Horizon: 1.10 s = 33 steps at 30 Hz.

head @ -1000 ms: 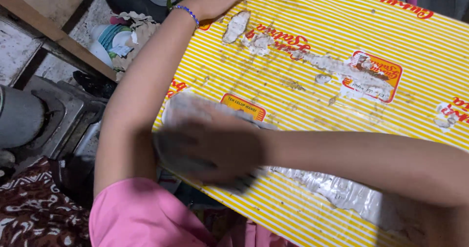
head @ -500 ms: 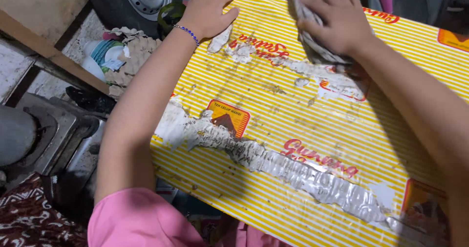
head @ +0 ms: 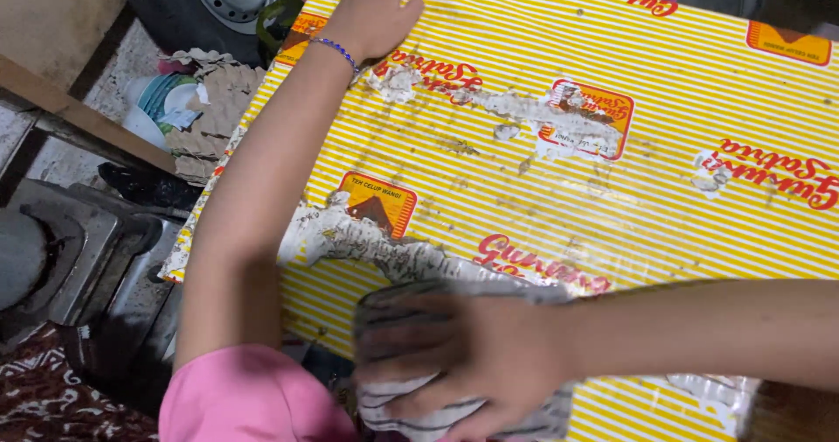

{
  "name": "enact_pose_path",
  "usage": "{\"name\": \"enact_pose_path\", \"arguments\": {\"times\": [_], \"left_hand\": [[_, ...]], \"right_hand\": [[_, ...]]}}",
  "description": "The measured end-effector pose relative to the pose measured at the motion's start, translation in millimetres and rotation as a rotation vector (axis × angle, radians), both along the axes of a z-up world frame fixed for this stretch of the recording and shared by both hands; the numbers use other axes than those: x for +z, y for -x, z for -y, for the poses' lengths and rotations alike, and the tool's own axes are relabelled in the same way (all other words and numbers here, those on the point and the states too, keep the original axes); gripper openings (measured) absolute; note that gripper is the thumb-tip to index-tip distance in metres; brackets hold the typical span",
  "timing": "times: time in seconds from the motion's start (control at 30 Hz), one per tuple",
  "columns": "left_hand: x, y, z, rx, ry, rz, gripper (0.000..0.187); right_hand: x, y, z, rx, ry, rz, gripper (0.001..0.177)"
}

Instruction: Cleaning a table surface covered with a plastic sheet using a cloth.

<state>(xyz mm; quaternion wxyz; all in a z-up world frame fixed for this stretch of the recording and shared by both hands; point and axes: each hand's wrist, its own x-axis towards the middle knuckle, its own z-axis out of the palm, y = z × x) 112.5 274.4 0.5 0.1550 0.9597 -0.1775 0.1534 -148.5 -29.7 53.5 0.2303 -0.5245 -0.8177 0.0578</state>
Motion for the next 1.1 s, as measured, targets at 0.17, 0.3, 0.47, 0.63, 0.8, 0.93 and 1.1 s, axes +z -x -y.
{"name": "enact_pose_path", "arguments": {"times": [0.17, 0.3, 0.47, 0.63, 0.8, 0.93, 1.1], "left_hand": [[-7, 9, 76, -0.097, 0.009, -0.030, 0.065], [-4, 12, 126, 0.117, -0.060, -0.030, 0.073], [9, 15, 169, 0.317, -0.050, -0.143, 0.082], [23, 12, 201, 0.518, -0.027, -0.247, 0.095], [8, 8, 214, 0.516, -0.074, -0.244, 0.092], [6, 32, 237, 0.427, -0.095, -0.225, 0.087], [-4, 47, 245, 0.340, -0.069, -0.104, 0.083]], "right_hand": [[-7, -103, 52, -0.084, 0.142, -0.298, 0.035], [-23, -223, 120, -0.726, 0.027, 0.130, 0.058], [-27, -239, 148, -1.231, -0.090, 0.258, 0.062], [-14, -114, 107, -1.009, 0.032, 0.276, 0.082], [4, 0, 132, -0.337, 0.062, -0.238, 0.073], [-2, -12, 152, -0.203, 0.109, -0.078, 0.075], [-21, -154, 232, -0.667, 0.134, -0.004, 0.063]]}}
